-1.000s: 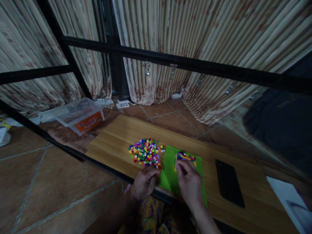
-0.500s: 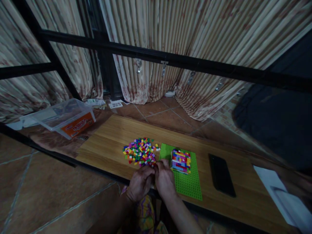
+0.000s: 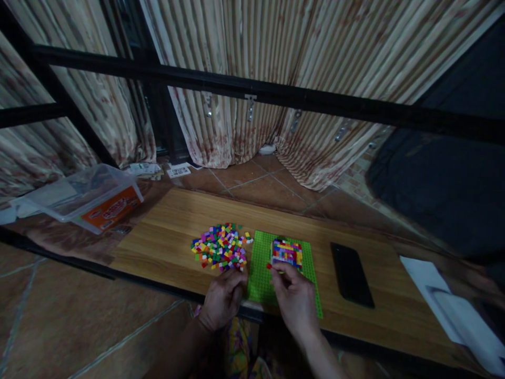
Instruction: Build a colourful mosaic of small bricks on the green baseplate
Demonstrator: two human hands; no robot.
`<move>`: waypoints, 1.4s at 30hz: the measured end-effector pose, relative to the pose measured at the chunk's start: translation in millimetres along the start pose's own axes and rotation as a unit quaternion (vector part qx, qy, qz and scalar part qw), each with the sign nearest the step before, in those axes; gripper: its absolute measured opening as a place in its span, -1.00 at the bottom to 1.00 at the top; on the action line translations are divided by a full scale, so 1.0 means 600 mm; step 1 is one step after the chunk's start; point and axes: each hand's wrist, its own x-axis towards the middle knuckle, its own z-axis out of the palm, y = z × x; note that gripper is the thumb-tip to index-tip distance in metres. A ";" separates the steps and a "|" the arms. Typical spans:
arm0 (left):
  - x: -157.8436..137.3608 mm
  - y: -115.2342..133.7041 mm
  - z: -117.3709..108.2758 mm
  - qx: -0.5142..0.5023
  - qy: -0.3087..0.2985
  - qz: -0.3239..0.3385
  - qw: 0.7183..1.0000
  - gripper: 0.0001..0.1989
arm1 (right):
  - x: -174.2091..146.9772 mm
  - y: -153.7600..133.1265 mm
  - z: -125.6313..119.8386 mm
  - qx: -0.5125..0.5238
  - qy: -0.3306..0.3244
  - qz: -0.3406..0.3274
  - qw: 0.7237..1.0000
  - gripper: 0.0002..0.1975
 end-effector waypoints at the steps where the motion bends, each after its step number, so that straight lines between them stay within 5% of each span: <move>1: 0.000 0.001 -0.001 0.001 -0.001 -0.001 1.000 -0.78 | 0.000 0.005 -0.010 0.019 0.008 0.018 1.000 -0.78; 13: 0.004 0.008 -0.005 0.005 -0.006 0.004 1.000 -0.79 | 0.014 0.061 -0.050 0.090 0.091 0.108 0.986 -0.64; 24: 0.001 0.004 -0.001 0.008 0.018 0.022 1.000 -0.85 | -0.027 0.021 0.008 0.082 -0.036 0.032 0.995 -0.76; 31: -0.005 -0.001 0.006 -0.001 0.035 0.034 0.999 -0.76 | -0.049 0.011 0.048 0.120 -0.091 0.058 0.987 -0.74; 42: -0.002 -0.003 0.008 0.005 0.015 0.026 1.000 -0.87 | -0.047 0.017 0.055 0.133 -0.110 0.102 0.980 -0.77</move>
